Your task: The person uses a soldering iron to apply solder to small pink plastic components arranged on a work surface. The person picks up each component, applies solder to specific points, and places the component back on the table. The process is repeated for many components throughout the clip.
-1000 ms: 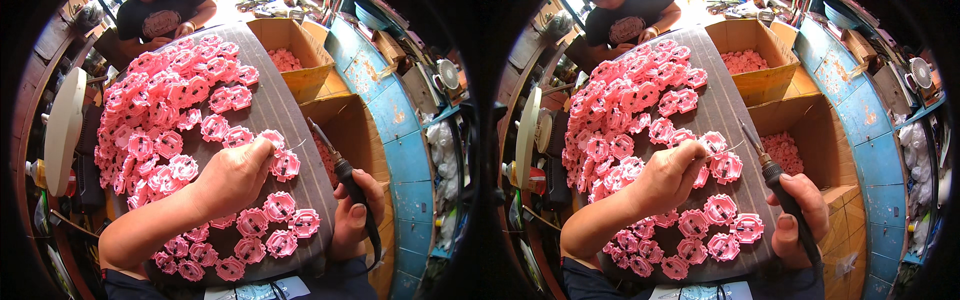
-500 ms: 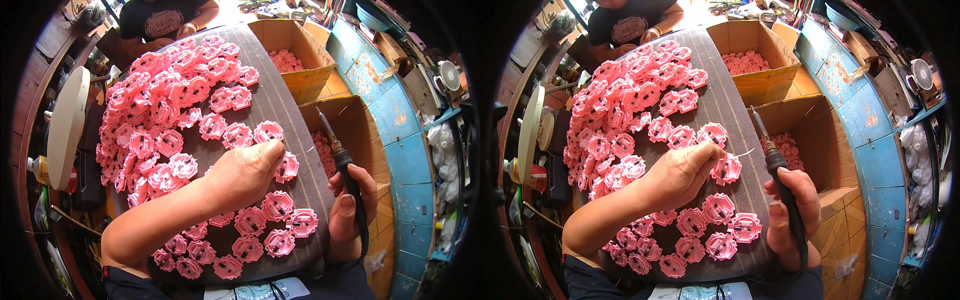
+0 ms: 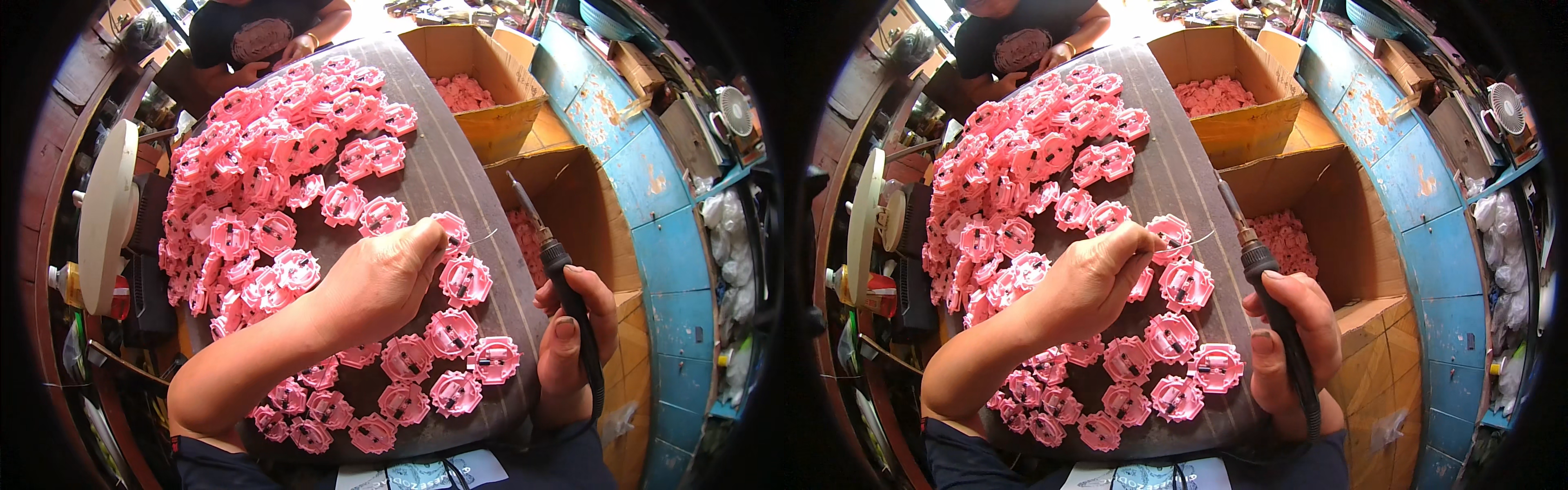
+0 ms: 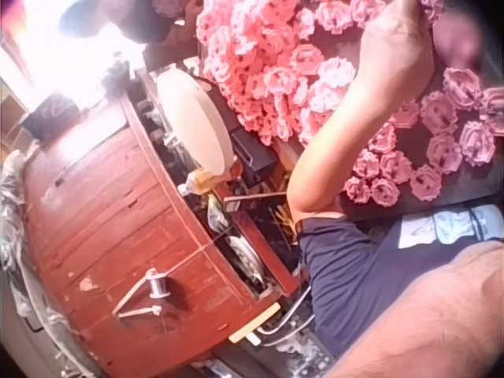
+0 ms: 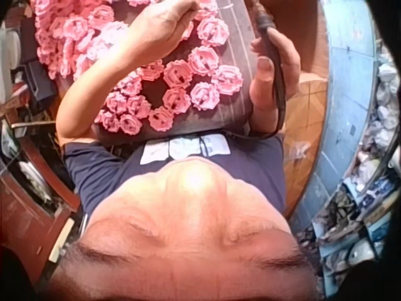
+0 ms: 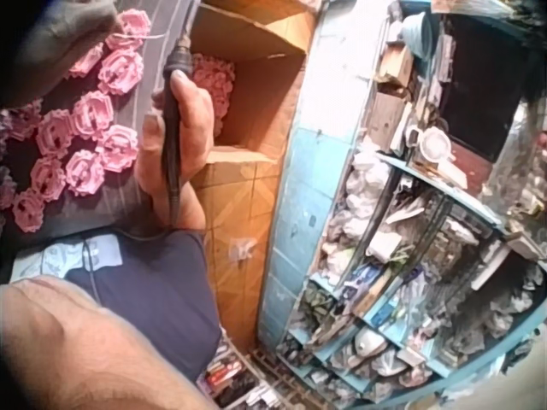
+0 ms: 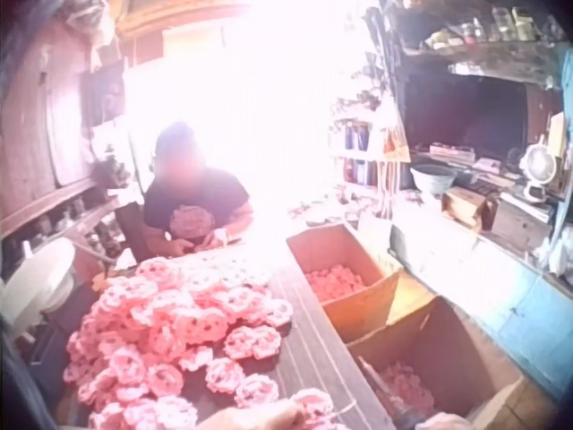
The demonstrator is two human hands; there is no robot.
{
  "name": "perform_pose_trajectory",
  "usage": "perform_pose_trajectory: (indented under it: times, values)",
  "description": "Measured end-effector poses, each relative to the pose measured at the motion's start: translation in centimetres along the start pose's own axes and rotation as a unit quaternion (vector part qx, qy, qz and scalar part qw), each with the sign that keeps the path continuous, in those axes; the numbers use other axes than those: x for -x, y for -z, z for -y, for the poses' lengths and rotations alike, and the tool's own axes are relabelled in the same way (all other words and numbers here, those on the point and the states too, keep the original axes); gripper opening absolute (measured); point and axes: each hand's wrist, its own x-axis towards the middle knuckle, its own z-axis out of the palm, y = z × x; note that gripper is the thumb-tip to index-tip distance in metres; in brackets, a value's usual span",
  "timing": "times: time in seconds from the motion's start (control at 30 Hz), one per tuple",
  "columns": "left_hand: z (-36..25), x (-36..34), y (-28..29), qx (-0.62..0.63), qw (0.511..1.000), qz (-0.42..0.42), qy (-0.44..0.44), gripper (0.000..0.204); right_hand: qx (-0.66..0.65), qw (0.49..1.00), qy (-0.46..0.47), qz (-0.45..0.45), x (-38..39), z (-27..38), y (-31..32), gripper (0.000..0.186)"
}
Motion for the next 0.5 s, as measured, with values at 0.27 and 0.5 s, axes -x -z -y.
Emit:
perform_pose_trajectory:
  times: [0.27,0.5]
  values:
    - [0.2,0.8,2.9,-0.120,0.987,-0.056,-0.096,0.010,0.010,0.999,-0.025,0.041,-0.6,0.7,0.4,0.042]
    - [0.3,2.3,4.4,-0.127,0.984,-0.038,-0.116,0.017,0.128,0.976,0.084,0.156,-3.8,0.9,-0.5,0.038]
